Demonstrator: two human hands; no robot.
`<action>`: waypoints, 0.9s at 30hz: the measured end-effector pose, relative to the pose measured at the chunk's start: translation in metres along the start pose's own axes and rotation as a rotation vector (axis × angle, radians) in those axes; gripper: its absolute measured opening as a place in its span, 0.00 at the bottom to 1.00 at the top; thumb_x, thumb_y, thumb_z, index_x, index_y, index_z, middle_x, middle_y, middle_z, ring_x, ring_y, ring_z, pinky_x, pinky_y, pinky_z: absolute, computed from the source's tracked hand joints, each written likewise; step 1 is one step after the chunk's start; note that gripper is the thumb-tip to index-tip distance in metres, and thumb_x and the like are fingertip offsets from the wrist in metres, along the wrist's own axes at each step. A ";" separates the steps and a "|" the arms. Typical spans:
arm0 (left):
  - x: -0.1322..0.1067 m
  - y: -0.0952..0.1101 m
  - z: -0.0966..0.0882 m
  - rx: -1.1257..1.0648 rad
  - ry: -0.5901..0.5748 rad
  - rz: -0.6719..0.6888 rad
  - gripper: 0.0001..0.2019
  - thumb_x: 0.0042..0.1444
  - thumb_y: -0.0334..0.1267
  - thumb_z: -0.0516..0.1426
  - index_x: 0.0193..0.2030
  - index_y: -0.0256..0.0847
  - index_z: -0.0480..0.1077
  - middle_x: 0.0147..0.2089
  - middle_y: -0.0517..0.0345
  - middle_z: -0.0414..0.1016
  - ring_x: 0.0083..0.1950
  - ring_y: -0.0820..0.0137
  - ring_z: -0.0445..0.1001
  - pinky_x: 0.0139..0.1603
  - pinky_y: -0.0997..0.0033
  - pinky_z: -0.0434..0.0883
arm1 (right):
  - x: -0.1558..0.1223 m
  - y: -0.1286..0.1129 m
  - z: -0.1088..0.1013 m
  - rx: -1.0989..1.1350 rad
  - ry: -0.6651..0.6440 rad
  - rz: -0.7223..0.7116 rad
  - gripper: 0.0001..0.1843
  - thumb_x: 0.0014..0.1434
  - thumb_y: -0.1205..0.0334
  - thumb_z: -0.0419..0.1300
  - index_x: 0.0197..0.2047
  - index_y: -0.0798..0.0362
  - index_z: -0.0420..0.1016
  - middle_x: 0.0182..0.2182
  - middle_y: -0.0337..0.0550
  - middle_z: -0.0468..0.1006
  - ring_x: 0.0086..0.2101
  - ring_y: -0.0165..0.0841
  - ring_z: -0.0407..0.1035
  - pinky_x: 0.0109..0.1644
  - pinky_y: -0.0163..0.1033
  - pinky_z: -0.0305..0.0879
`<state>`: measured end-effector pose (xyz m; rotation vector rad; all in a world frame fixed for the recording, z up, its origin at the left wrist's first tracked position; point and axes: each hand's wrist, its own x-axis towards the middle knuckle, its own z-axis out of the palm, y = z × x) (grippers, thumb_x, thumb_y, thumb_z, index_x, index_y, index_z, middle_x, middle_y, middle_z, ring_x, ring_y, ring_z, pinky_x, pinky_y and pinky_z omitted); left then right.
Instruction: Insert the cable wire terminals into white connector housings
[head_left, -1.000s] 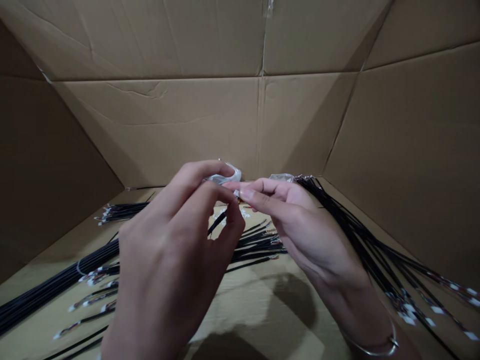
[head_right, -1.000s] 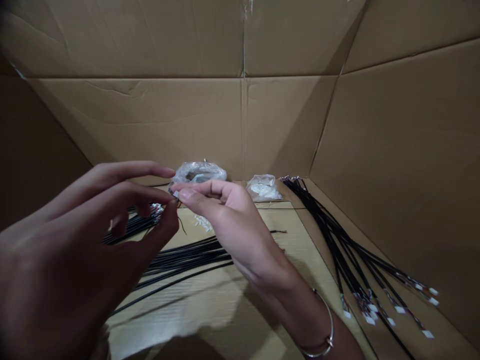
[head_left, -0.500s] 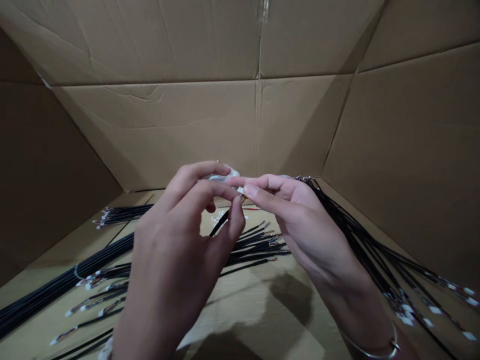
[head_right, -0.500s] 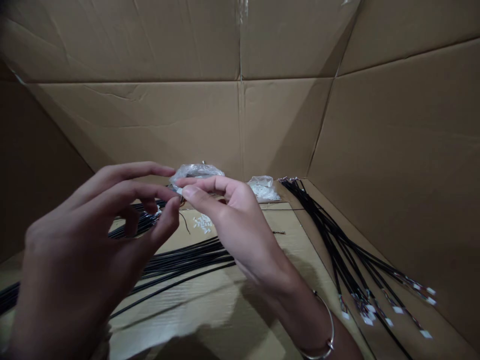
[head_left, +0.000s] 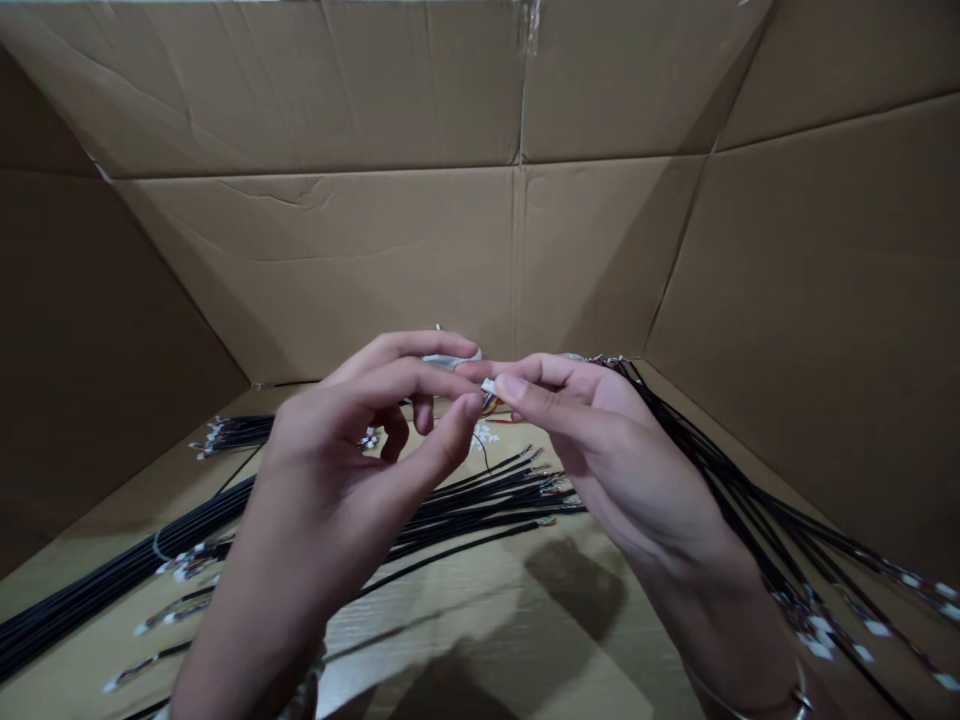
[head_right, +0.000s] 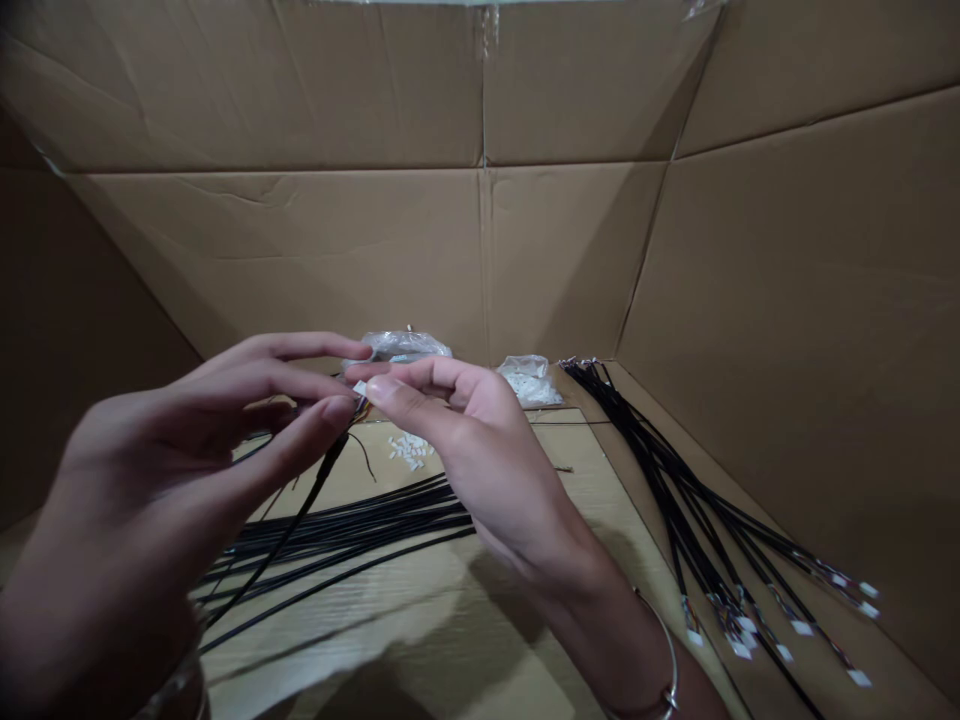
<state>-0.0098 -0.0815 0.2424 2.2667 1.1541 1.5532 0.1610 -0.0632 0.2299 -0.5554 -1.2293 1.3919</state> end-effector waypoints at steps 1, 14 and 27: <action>0.000 0.000 0.000 0.020 0.013 0.019 0.07 0.64 0.34 0.64 0.35 0.49 0.82 0.50 0.61 0.85 0.50 0.65 0.84 0.33 0.72 0.75 | 0.000 0.000 0.000 0.000 -0.001 0.001 0.06 0.64 0.61 0.71 0.35 0.51 0.85 0.47 0.44 0.89 0.52 0.37 0.80 0.65 0.42 0.69; -0.011 0.010 0.025 0.527 0.245 0.294 0.06 0.67 0.30 0.61 0.39 0.45 0.72 0.61 0.56 0.81 0.43 0.71 0.82 0.43 0.68 0.77 | -0.005 0.001 0.004 -0.241 0.138 -0.116 0.07 0.66 0.57 0.70 0.41 0.51 0.86 0.48 0.43 0.90 0.51 0.38 0.81 0.62 0.44 0.70; -0.010 0.010 0.026 0.417 0.277 0.235 0.04 0.66 0.34 0.63 0.39 0.47 0.76 0.55 0.60 0.82 0.42 0.70 0.81 0.40 0.67 0.76 | -0.001 -0.006 -0.005 -0.060 0.028 -0.044 0.06 0.66 0.61 0.69 0.36 0.50 0.86 0.46 0.43 0.90 0.53 0.38 0.81 0.64 0.44 0.71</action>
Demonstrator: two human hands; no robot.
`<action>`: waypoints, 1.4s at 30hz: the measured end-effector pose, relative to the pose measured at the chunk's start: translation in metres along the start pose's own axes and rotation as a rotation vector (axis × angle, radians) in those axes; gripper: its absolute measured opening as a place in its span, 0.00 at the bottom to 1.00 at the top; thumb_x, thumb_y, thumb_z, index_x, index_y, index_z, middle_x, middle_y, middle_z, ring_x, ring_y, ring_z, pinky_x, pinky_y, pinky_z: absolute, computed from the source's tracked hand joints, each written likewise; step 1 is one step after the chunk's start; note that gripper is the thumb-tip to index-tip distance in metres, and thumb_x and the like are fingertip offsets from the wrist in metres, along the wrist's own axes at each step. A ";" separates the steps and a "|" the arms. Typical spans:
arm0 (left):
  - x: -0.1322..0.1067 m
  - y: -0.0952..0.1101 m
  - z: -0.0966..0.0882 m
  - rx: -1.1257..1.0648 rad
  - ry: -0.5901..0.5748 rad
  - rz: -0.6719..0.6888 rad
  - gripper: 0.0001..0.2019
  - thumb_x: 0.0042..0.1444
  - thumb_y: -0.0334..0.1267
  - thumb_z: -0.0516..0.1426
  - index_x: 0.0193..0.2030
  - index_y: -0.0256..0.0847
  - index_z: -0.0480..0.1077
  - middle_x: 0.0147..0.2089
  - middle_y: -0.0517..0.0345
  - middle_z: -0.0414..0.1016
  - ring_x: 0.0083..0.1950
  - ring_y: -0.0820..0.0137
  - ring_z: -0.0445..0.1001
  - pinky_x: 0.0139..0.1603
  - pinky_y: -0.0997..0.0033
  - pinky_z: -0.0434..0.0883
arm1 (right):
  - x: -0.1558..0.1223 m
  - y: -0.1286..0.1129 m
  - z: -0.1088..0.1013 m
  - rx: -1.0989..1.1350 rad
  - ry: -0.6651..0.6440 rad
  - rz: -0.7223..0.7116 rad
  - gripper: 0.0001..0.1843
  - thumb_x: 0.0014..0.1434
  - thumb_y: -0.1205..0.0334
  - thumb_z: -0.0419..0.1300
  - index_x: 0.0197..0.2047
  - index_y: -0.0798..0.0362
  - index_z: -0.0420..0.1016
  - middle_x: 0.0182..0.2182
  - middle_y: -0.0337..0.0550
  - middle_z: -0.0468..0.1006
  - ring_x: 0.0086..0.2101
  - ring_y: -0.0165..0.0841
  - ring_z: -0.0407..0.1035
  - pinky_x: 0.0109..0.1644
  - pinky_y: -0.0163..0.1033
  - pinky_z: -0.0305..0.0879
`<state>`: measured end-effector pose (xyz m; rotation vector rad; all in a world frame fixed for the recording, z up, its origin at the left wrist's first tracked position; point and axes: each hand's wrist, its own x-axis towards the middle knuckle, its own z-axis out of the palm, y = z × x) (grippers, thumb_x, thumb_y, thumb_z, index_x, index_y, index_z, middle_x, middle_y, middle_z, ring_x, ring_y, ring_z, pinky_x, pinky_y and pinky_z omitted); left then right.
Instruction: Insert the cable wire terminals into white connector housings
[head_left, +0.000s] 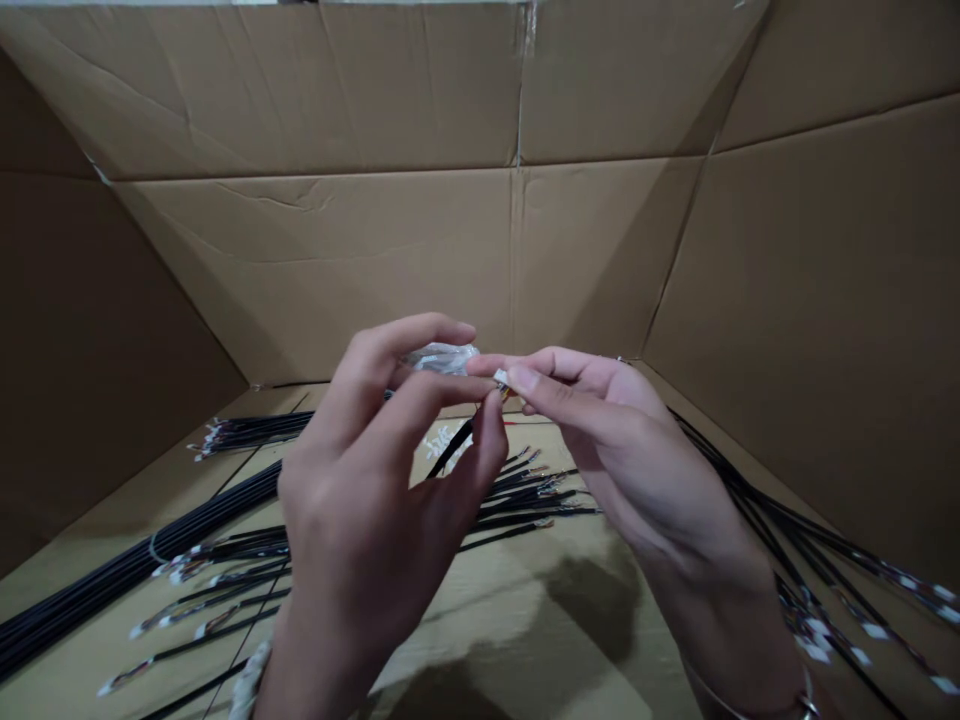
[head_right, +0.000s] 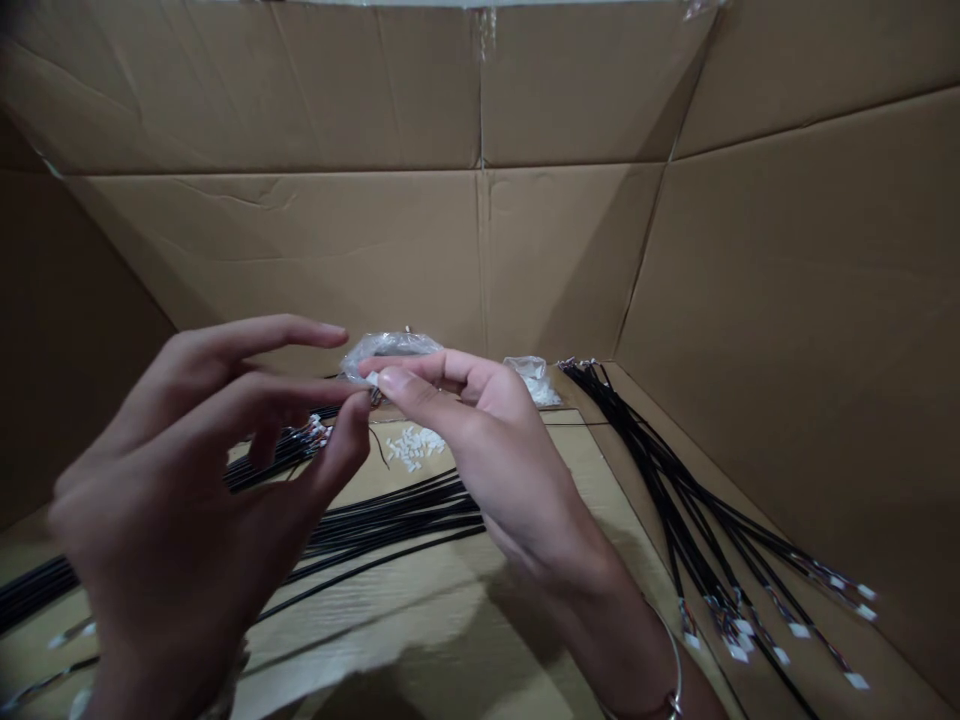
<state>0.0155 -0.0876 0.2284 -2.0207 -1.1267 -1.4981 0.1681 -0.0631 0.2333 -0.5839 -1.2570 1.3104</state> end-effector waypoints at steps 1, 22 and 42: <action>0.001 0.000 -0.001 -0.042 -0.018 -0.035 0.04 0.66 0.35 0.63 0.38 0.47 0.77 0.55 0.61 0.82 0.41 0.70 0.81 0.38 0.67 0.75 | 0.001 0.000 0.000 0.018 -0.012 0.004 0.06 0.65 0.61 0.69 0.34 0.50 0.86 0.46 0.43 0.90 0.53 0.38 0.81 0.64 0.44 0.70; 0.012 -0.022 -0.017 -0.200 -0.182 -0.005 0.07 0.65 0.35 0.63 0.38 0.54 0.79 0.38 0.64 0.77 0.38 0.68 0.76 0.37 0.65 0.73 | 0.000 0.002 0.005 0.048 -0.036 0.075 0.08 0.58 0.57 0.75 0.32 0.49 0.85 0.36 0.41 0.89 0.49 0.38 0.80 0.62 0.43 0.70; 0.003 -0.008 -0.007 0.062 -0.087 0.129 0.07 0.68 0.33 0.59 0.38 0.48 0.68 0.40 0.63 0.74 0.39 0.67 0.72 0.43 0.61 0.72 | -0.004 0.004 0.005 -0.126 0.030 -0.007 0.09 0.65 0.55 0.71 0.41 0.53 0.86 0.46 0.44 0.90 0.50 0.36 0.81 0.60 0.39 0.71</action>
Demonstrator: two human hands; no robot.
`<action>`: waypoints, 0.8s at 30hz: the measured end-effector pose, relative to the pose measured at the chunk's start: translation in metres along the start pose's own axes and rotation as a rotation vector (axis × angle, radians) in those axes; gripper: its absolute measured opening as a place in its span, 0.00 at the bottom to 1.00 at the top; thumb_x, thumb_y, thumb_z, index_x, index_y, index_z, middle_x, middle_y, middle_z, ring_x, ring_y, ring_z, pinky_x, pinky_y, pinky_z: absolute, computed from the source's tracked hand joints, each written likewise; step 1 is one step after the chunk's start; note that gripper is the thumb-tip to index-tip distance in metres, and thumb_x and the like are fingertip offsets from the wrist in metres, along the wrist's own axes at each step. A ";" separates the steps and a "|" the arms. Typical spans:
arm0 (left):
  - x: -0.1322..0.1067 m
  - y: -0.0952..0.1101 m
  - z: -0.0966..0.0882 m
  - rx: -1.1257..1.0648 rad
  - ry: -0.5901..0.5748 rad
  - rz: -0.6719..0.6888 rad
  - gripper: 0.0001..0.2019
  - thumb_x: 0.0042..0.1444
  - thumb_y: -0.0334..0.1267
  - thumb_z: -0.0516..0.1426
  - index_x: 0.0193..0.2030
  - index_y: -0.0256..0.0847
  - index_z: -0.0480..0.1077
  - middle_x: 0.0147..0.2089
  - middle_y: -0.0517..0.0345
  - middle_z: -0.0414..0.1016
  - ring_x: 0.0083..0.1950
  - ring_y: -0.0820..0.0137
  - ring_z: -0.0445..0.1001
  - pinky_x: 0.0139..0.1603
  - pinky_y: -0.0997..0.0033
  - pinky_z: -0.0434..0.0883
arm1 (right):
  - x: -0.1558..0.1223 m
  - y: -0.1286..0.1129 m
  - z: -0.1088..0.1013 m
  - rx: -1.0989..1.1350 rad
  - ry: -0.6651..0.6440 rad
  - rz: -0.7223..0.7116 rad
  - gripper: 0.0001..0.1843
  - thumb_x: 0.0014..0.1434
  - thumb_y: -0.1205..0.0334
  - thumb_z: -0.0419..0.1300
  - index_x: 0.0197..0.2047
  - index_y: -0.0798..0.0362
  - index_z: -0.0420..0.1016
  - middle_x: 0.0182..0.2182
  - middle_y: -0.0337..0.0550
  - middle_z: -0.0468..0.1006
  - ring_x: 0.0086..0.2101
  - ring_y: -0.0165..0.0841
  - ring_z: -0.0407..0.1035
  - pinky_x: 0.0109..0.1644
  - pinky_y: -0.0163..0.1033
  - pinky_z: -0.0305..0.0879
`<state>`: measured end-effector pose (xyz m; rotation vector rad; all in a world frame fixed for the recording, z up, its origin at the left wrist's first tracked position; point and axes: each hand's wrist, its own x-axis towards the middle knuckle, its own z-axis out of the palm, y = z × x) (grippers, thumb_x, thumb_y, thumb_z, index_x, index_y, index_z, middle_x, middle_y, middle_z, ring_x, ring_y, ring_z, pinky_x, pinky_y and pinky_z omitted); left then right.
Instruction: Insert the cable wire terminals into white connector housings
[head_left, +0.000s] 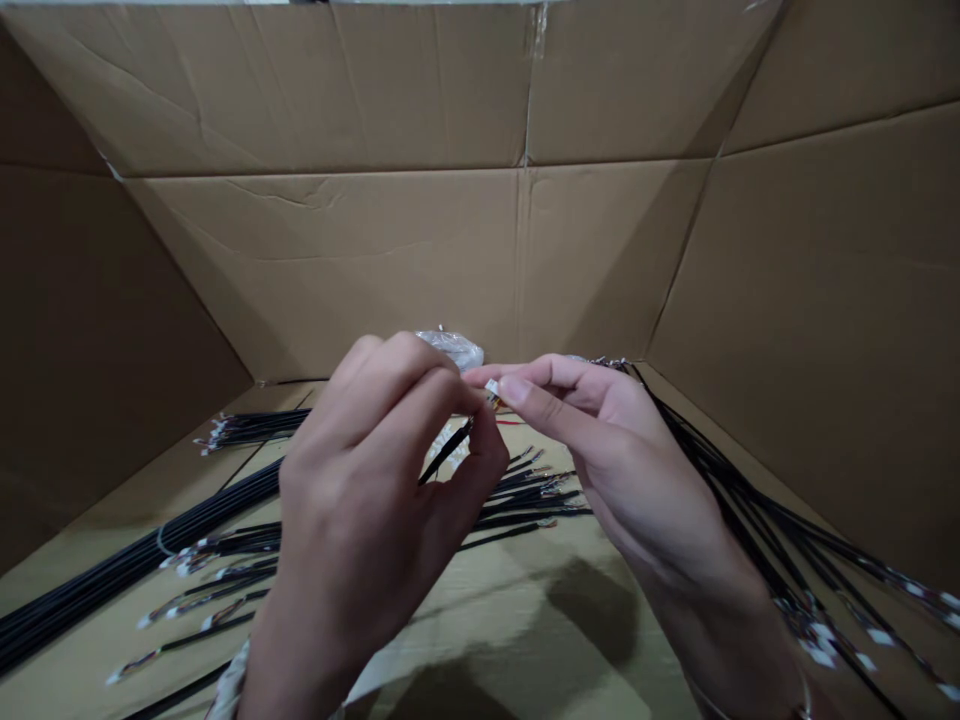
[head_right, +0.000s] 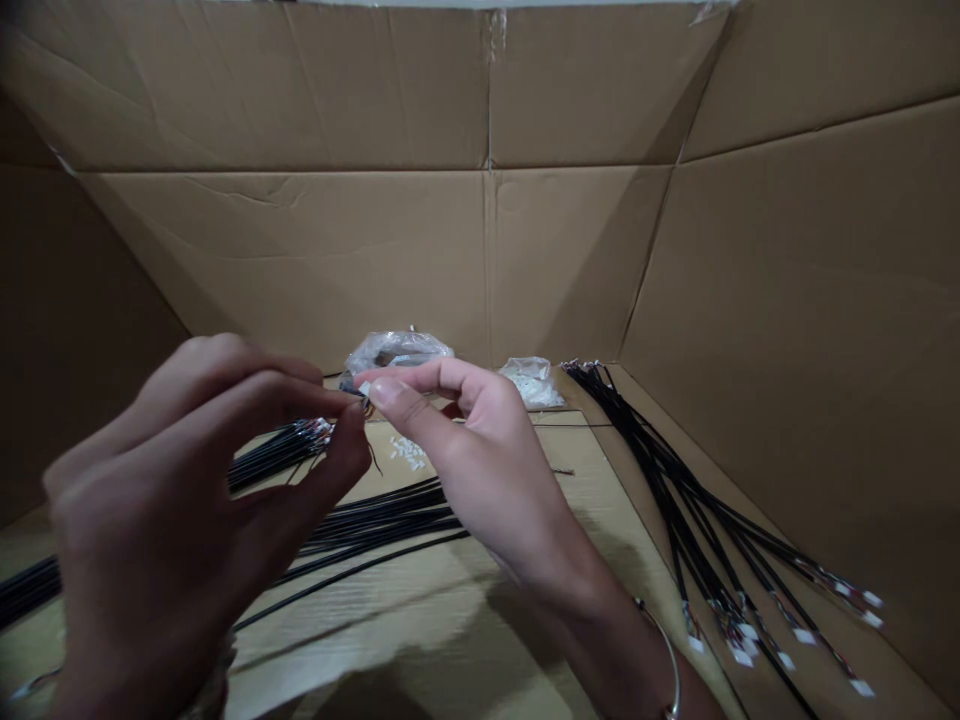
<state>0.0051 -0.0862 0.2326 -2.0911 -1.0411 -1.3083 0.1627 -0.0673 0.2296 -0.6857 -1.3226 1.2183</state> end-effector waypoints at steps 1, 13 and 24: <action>0.000 0.000 0.001 0.004 0.005 0.002 0.07 0.68 0.33 0.59 0.38 0.48 0.68 0.40 0.63 0.74 0.39 0.67 0.72 0.42 0.61 0.71 | 0.001 0.000 -0.001 -0.014 -0.003 -0.007 0.10 0.65 0.55 0.71 0.41 0.53 0.86 0.46 0.44 0.90 0.50 0.36 0.81 0.60 0.39 0.71; 0.001 -0.003 0.000 0.038 0.065 0.070 0.07 0.66 0.30 0.62 0.38 0.46 0.70 0.39 0.64 0.75 0.39 0.70 0.72 0.41 0.65 0.70 | 0.001 -0.001 -0.004 -0.288 -0.058 -0.223 0.11 0.72 0.56 0.62 0.38 0.49 0.80 0.51 0.39 0.84 0.56 0.35 0.75 0.63 0.41 0.65; 0.001 -0.006 0.004 0.022 0.090 0.107 0.06 0.64 0.31 0.64 0.36 0.41 0.72 0.38 0.63 0.74 0.37 0.73 0.71 0.41 0.69 0.69 | 0.003 0.003 -0.001 -0.235 -0.004 -0.254 0.13 0.69 0.60 0.65 0.31 0.49 0.78 0.58 0.41 0.79 0.61 0.38 0.71 0.62 0.44 0.65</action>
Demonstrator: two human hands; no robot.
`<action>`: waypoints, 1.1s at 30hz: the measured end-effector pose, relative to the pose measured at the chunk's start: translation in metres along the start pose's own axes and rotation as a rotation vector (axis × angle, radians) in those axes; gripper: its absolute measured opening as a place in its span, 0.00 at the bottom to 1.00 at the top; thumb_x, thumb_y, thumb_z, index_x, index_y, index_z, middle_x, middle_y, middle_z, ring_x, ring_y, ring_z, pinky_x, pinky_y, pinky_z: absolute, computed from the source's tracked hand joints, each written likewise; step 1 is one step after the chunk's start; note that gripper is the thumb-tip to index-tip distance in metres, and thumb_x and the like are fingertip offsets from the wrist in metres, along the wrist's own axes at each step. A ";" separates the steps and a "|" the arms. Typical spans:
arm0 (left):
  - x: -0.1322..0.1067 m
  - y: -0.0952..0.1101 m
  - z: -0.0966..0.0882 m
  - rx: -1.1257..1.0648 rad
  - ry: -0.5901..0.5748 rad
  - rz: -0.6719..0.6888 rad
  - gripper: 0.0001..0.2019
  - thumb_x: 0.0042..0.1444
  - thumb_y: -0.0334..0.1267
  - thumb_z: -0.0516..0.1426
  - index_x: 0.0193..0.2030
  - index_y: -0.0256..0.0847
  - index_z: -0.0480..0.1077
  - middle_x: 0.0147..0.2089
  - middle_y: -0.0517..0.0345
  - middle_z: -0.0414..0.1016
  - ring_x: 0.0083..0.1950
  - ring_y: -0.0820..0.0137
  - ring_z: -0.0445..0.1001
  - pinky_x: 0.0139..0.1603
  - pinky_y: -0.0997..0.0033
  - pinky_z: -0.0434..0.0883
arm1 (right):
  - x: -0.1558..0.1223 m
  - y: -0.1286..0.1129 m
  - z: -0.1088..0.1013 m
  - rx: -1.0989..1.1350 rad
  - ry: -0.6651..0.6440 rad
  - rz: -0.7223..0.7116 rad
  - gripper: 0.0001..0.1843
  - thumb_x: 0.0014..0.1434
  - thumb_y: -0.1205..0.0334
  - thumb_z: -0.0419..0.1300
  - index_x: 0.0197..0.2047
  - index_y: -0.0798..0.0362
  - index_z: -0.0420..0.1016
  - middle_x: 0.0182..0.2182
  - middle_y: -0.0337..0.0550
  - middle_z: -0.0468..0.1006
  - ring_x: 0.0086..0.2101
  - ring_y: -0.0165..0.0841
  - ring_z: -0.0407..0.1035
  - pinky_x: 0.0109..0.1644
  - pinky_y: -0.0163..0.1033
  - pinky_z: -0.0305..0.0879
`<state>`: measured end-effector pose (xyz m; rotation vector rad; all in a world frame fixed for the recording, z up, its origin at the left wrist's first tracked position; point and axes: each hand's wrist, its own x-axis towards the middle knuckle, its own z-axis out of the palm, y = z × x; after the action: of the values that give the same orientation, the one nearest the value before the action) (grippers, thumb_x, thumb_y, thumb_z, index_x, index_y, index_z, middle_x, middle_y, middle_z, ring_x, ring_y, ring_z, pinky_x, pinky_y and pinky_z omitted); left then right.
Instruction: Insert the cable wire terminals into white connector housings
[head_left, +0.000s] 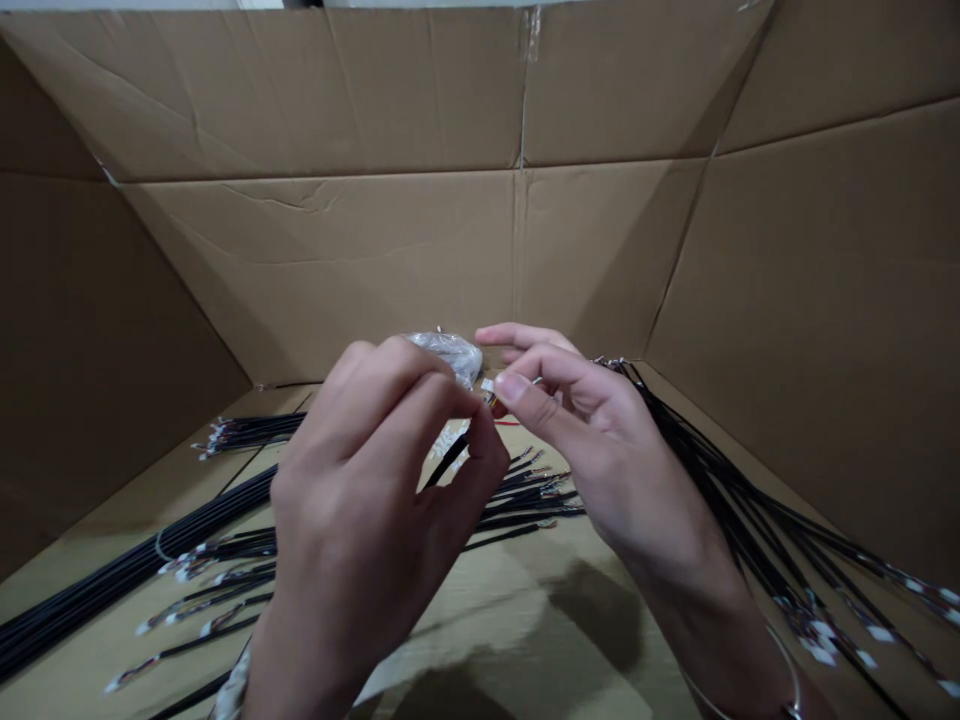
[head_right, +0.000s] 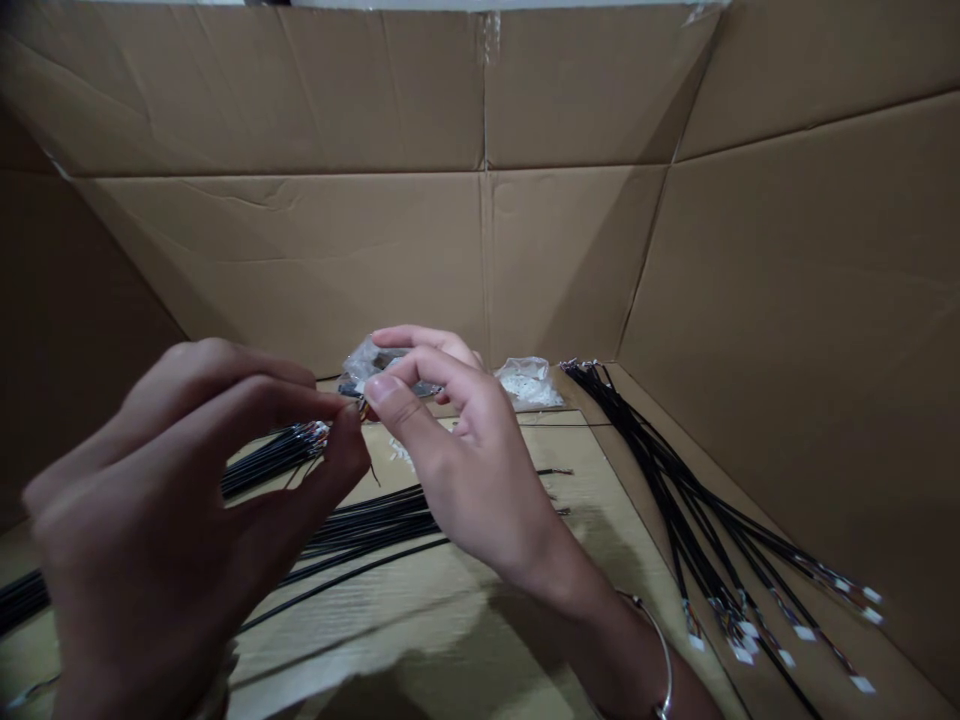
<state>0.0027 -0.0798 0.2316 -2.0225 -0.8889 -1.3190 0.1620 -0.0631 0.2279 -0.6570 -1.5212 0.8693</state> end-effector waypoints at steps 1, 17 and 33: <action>0.000 0.001 0.000 0.004 -0.002 -0.005 0.06 0.64 0.31 0.64 0.37 0.42 0.72 0.38 0.63 0.75 0.37 0.72 0.71 0.40 0.68 0.69 | 0.000 0.000 0.000 0.019 0.001 0.006 0.13 0.69 0.61 0.65 0.31 0.49 0.78 0.58 0.41 0.79 0.62 0.38 0.71 0.62 0.45 0.65; 0.004 0.009 -0.011 -0.157 0.102 -0.137 0.04 0.59 0.40 0.66 0.39 0.55 0.77 0.37 0.60 0.76 0.41 0.59 0.77 0.37 0.59 0.77 | 0.000 -0.005 -0.006 -0.192 -0.095 -0.168 0.13 0.73 0.61 0.62 0.33 0.49 0.75 0.61 0.42 0.75 0.64 0.36 0.67 0.71 0.44 0.56; 0.002 0.006 -0.012 -0.029 -0.106 -0.130 0.06 0.67 0.34 0.61 0.38 0.50 0.73 0.37 0.63 0.77 0.36 0.67 0.77 0.40 0.64 0.77 | 0.004 -0.002 -0.012 0.002 -0.141 -0.007 0.13 0.70 0.53 0.66 0.35 0.49 0.76 0.58 0.44 0.77 0.61 0.40 0.71 0.66 0.48 0.64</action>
<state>0.0012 -0.0923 0.2373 -2.1035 -1.0713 -1.3098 0.1734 -0.0594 0.2321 -0.5994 -1.6474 0.9279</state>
